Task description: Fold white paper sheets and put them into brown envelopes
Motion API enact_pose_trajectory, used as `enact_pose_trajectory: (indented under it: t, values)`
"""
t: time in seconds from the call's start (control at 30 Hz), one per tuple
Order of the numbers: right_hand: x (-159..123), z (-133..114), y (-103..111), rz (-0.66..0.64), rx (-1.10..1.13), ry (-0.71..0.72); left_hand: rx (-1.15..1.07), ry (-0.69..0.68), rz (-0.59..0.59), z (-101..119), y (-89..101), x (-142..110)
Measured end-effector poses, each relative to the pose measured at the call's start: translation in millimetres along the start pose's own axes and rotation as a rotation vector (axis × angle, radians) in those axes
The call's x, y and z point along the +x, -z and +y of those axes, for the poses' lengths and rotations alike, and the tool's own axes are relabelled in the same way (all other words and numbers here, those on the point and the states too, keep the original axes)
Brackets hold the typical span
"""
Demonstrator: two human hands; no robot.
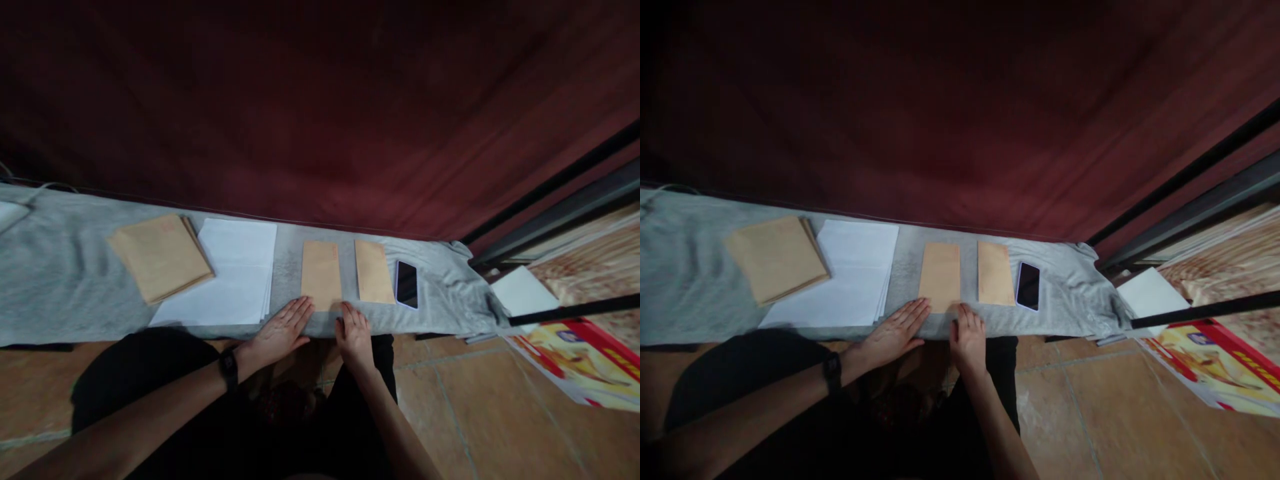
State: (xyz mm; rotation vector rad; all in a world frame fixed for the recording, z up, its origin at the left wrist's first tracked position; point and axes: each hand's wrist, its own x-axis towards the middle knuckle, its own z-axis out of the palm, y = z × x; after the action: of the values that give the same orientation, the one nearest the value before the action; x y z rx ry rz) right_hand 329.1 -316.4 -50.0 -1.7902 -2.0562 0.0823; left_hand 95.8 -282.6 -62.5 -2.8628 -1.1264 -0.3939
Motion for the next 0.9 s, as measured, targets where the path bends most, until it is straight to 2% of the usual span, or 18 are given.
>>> enact_pose_trajectory:
  t: [0.2, 0.37, 0.5, 0.6, 0.67, 0.73, 0.83, 0.9]
  values:
    - [32, -14, -8, 0.017, 0.102, -0.272, -0.01, -0.029, 0.085, -5, -11.9, 2]
    - [48, -9, -11, 0.037, 0.236, -0.436, -0.039, -0.027, 0.138, -8, -14.8, 3]
    - [49, -6, -19, 0.138, 0.54, -0.524, -0.076, -0.021, 0.184, -9, -12.1, 5]
    - [50, -9, -28, 0.154, 0.854, -0.594, -0.108, -0.022, 0.185, -10, -8.4, 7]
    - [54, -6, -30, 0.17, 0.963, -0.632, -0.125, -0.016, 0.173, -12, -5.1, 9]
    - [58, 3, -26, 0.231, 1.012, -0.663, -0.139, 0.001, 0.172, -16, -2.3, 10]
    - [64, 31, -9, 0.348, 1.072, -0.696, -0.165, 0.028, 0.196, -23, -0.9, 11]
    - [65, 53, 5, 0.392, 0.964, -0.707, -0.169, 0.024, 0.202, -26, -2.3, 11]
